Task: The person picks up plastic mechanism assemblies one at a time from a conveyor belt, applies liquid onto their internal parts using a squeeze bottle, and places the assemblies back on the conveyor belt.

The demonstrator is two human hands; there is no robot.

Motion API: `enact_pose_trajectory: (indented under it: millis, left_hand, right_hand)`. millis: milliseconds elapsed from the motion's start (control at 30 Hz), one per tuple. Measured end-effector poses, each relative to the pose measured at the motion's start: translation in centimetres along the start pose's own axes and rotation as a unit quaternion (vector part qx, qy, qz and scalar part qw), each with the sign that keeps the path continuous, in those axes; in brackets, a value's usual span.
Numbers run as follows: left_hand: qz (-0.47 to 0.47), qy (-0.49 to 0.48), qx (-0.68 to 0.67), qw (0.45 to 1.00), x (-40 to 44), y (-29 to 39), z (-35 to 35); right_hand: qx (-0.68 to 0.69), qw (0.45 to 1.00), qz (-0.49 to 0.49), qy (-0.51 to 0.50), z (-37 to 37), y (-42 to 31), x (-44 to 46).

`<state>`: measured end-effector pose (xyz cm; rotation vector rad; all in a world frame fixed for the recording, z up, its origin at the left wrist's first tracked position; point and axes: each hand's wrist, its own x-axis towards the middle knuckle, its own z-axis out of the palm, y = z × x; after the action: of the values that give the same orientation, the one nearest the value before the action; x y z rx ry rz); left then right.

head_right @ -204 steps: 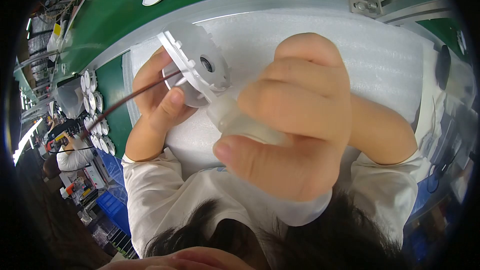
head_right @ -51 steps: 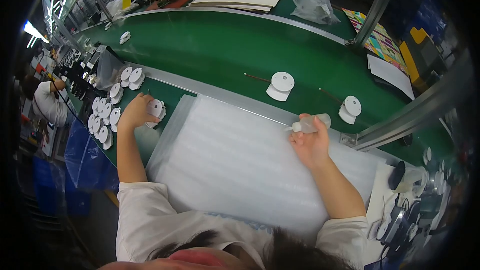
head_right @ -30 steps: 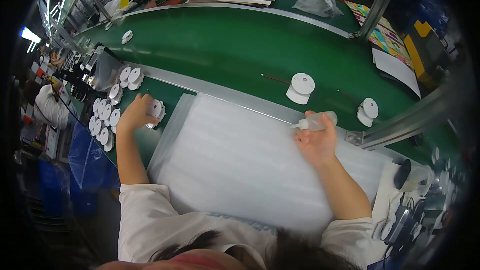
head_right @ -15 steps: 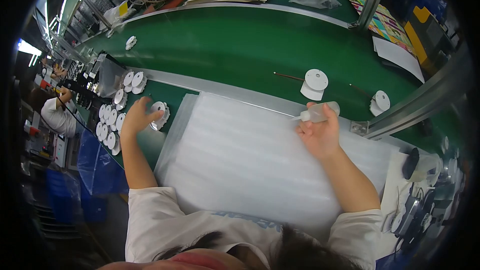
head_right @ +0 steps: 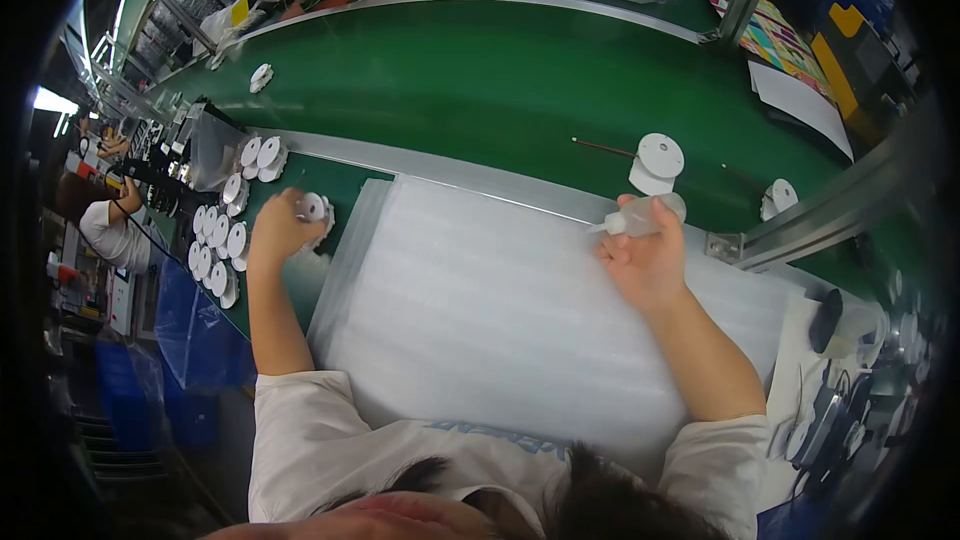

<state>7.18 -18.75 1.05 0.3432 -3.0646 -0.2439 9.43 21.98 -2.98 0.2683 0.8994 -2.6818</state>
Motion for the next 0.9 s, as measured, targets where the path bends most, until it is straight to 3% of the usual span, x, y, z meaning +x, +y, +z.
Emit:
enact_pose_trajectory:
  millis: [67, 200, 267, 300, 367, 900]
  left_hand:
    - [0.028, 0.150, -0.072, 0.986, 0.4, -0.2, 0.3]
    - [0.059, 0.264, -0.126, 0.955, 0.5, 0.8, 0.3]
    - [0.036, 0.066, -0.026, 0.997, 1.0, -0.3, 1.6]
    - [0.037, 0.065, -0.030, 0.997, 1.2, -0.5, 1.3]
    - [0.014, -0.056, -0.068, 0.996, 1.5, -0.6, 0.2]
    - [-0.002, -0.042, -0.043, 0.998, 1.4, -0.8, 0.5]
  right_hand:
    - [-0.003, 1.000, -0.002, -0.021, 0.0, -0.1, 0.4]
    - [-0.002, 1.000, -0.003, -0.007, 0.1, -0.1, 0.2]
    - [-0.008, 1.000, -0.004, -0.003, 0.0, -0.1, 0.1]
    - [-0.002, 1.000, 0.001, -0.010, 0.0, -0.1, 0.1]
    - [0.000, 1.000, 0.003, -0.013, -0.1, -0.1, 0.1]
    - [-0.002, 1.000, -0.006, -0.021, -0.2, 0.1, 0.1]
